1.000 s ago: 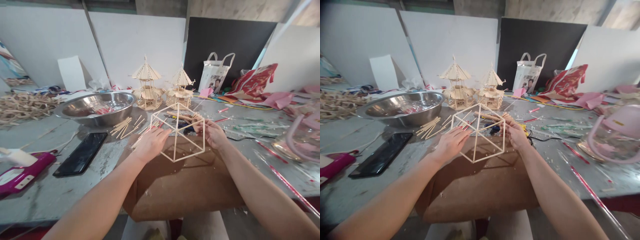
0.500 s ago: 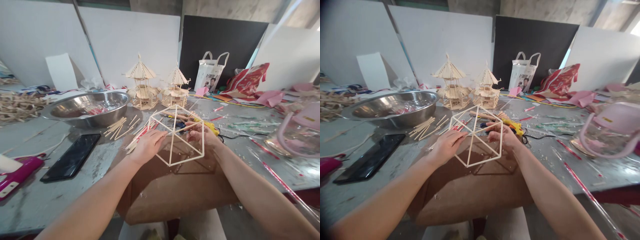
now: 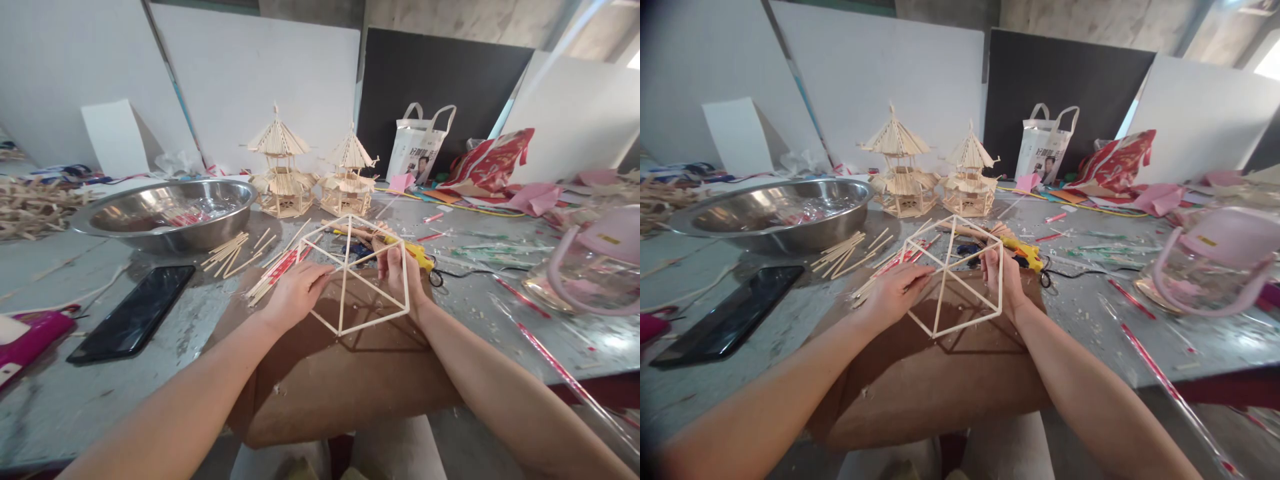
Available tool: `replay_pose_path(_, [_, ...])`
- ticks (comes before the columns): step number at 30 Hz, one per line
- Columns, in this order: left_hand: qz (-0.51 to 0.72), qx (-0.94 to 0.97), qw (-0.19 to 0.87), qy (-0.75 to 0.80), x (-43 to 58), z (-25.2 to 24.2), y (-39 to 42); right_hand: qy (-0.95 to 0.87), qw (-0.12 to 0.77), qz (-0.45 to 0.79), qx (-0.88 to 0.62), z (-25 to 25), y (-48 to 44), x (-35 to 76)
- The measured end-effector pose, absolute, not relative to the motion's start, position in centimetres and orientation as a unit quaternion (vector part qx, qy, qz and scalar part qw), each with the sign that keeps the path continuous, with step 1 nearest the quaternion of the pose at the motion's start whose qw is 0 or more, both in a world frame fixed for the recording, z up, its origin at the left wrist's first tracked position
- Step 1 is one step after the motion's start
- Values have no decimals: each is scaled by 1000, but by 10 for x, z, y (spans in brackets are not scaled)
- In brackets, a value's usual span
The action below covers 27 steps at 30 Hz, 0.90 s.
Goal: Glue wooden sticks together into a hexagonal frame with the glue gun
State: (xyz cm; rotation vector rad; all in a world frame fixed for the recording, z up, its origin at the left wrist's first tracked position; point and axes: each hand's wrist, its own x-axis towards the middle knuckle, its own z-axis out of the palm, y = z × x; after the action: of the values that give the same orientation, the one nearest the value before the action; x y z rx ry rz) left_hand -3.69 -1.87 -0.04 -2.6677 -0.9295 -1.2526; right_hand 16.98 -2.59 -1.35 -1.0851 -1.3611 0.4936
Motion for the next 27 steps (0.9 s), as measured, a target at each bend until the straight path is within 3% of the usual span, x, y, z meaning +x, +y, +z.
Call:
replay_pose_path(20, [-429, -855, 17, -292, -40, 3, -16, -631, 559, 273, -464, -11, -28, 173])
replay_pose_path(27, [-437, -848, -7, -299, -38, 8, -21, -694, 413, 347, -476, -10, -35, 162])
